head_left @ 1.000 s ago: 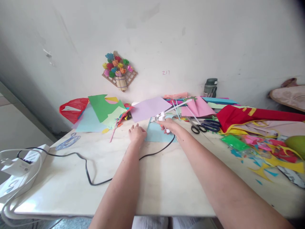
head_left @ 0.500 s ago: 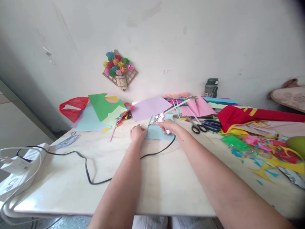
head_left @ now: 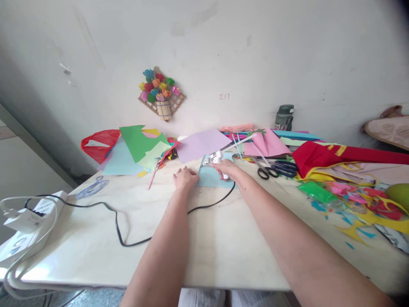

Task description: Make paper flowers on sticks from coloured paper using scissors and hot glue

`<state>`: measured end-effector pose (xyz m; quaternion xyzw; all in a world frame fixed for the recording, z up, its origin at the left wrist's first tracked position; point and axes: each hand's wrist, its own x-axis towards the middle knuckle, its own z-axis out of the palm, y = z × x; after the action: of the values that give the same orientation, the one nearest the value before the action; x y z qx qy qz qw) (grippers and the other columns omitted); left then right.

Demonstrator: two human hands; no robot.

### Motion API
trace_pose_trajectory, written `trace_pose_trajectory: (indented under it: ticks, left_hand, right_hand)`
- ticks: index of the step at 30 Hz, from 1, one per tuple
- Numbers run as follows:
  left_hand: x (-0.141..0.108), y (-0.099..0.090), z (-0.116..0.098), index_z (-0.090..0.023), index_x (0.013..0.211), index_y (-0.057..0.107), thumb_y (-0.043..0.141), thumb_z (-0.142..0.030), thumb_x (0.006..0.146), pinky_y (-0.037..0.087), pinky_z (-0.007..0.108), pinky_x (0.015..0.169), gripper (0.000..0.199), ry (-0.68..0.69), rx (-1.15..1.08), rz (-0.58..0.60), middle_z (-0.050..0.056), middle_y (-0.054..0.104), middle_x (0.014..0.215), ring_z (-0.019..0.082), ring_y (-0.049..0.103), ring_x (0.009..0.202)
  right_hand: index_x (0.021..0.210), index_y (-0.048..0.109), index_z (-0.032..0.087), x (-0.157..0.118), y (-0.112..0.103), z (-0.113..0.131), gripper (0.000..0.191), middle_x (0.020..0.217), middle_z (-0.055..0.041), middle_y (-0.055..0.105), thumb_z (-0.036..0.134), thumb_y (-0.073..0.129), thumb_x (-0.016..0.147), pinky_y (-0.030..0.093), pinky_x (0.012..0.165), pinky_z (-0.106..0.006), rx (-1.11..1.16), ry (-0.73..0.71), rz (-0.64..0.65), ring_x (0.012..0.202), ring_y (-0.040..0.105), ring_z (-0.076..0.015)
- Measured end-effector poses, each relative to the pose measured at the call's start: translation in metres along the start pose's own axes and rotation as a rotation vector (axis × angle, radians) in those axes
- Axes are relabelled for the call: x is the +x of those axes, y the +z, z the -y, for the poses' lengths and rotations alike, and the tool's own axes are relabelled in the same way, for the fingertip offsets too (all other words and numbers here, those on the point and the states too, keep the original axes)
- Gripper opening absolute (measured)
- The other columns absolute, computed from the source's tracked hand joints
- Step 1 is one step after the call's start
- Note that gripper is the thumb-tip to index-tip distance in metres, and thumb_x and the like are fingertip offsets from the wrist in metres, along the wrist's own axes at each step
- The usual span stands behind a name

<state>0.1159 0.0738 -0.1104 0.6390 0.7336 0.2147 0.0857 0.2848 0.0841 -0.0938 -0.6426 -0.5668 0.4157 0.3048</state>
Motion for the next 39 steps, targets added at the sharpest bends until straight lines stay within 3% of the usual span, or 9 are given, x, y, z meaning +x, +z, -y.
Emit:
trace_pose_trajectory:
  ticks: [4,11,23,30,34,39]
  left_hand:
    - [0.005,-0.002,0.007,-0.031,0.08,0.064,0.06,-0.022,0.056,0.008,0.054,0.099,0.026,0.004,0.059,0.103,-0.003,0.029,0.138,0.029,0.012,0.129]
    - [0.003,-0.01,0.012,-0.026,0.067,0.064,0.06,-0.024,0.057,0.004,0.056,0.099,0.011,0.031,0.137,0.168,-0.004,0.026,0.139,0.031,0.003,0.129]
    - [0.004,0.001,0.002,-0.023,0.07,0.065,0.055,-0.024,0.063,0.011,0.049,0.101,0.012,0.069,0.046,-0.058,0.001,0.037,0.133,0.028,0.02,0.127]
    - [0.004,0.003,0.003,-0.022,0.072,0.066,0.056,-0.026,0.064,0.019,0.04,0.099,0.013,0.045,-0.049,-0.054,0.005,0.045,0.128,0.025,0.031,0.122]
    - [0.003,0.002,0.005,-0.021,0.071,0.066,0.058,-0.025,0.064,0.028,0.031,0.093,0.012,0.038,-0.091,-0.049,0.006,0.056,0.115,0.023,0.038,0.117]
    - [0.003,0.002,0.005,-0.022,0.07,0.066,0.058,-0.026,0.064,0.029,0.028,0.091,0.011,0.034,-0.109,-0.04,0.005,0.063,0.104,0.021,0.04,0.116]
  right_hand:
    - [0.066,0.05,0.014,0.001,0.001,-0.001,0.043,0.041,0.0024,0.047,0.056,0.059,0.063,0.038,0.033,-0.021,0.009,0.007,-0.028,0.037,0.051,-0.0123]
    - [0.064,0.049,0.013,-0.003,0.0,0.002,0.042,0.042,0.0027,0.045,0.055,0.058,0.064,0.038,0.033,-0.021,0.012,0.003,-0.027,0.037,0.05,-0.0119]
    - [0.062,0.047,0.014,0.0,0.0,0.001,0.037,0.041,0.0033,0.045,0.048,0.058,0.068,0.036,0.033,-0.021,0.033,0.021,-0.045,0.034,0.049,-0.0111]
    - [0.063,0.048,0.014,0.003,-0.001,0.0,0.038,0.041,0.0041,0.044,0.05,0.059,0.067,0.036,0.034,-0.021,0.026,0.029,-0.036,0.033,0.048,-0.0106]
    - [0.065,0.048,0.013,0.001,-0.002,0.0,0.041,0.04,0.004,0.044,0.053,0.06,0.064,0.035,0.033,-0.021,0.017,0.021,-0.011,0.034,0.048,-0.0113]
    - [0.065,0.047,0.014,-0.004,-0.006,0.002,0.038,0.04,0.0045,0.043,0.05,0.06,0.066,0.034,0.032,-0.021,0.021,0.007,0.047,0.033,0.046,-0.0106]
